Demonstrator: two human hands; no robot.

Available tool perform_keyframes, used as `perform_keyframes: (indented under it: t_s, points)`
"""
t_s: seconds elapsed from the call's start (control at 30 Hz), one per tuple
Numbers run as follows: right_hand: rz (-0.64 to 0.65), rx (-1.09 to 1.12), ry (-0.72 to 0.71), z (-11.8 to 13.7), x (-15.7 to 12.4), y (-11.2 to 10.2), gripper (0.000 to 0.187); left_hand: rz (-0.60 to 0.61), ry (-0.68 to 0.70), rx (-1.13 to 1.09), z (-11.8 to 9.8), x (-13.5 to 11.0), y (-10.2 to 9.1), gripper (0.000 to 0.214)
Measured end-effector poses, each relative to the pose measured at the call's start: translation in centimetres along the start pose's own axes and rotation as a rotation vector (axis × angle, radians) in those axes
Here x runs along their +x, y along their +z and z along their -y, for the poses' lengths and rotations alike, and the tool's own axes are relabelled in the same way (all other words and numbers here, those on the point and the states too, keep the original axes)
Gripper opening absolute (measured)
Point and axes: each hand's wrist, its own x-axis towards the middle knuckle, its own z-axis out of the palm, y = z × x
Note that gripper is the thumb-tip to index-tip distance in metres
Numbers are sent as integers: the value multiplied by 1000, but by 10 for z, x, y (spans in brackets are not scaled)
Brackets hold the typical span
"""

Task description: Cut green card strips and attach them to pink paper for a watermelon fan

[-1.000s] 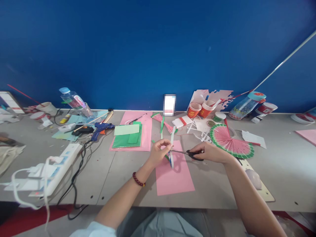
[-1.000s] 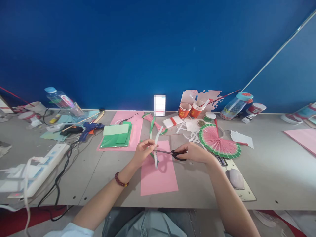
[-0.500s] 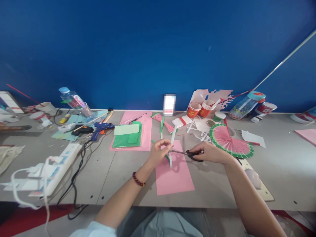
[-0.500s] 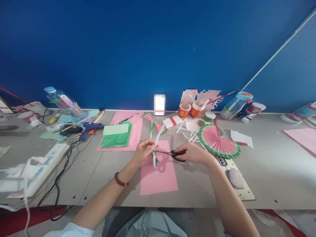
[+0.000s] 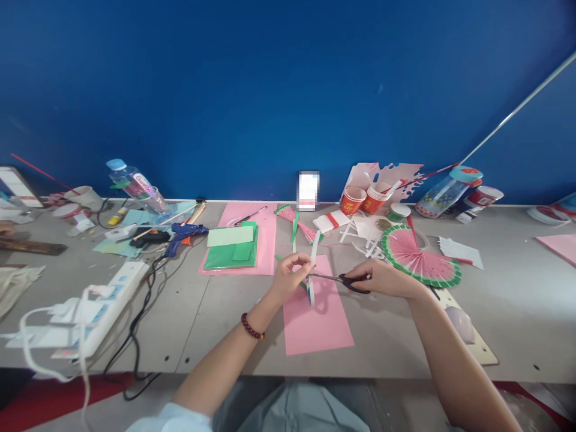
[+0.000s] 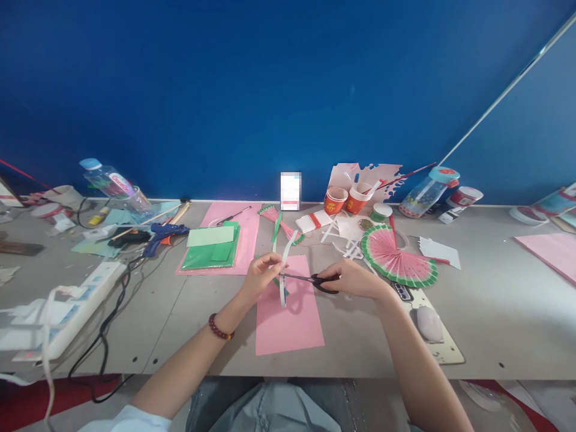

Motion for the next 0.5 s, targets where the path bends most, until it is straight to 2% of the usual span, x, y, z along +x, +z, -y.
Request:
perform_keyframes:
  t_s: [0.5]
  points:
    - [21, -38, 8, 1, -1, -2, 24, -2, 1, -9, 0, 0, 1, 19]
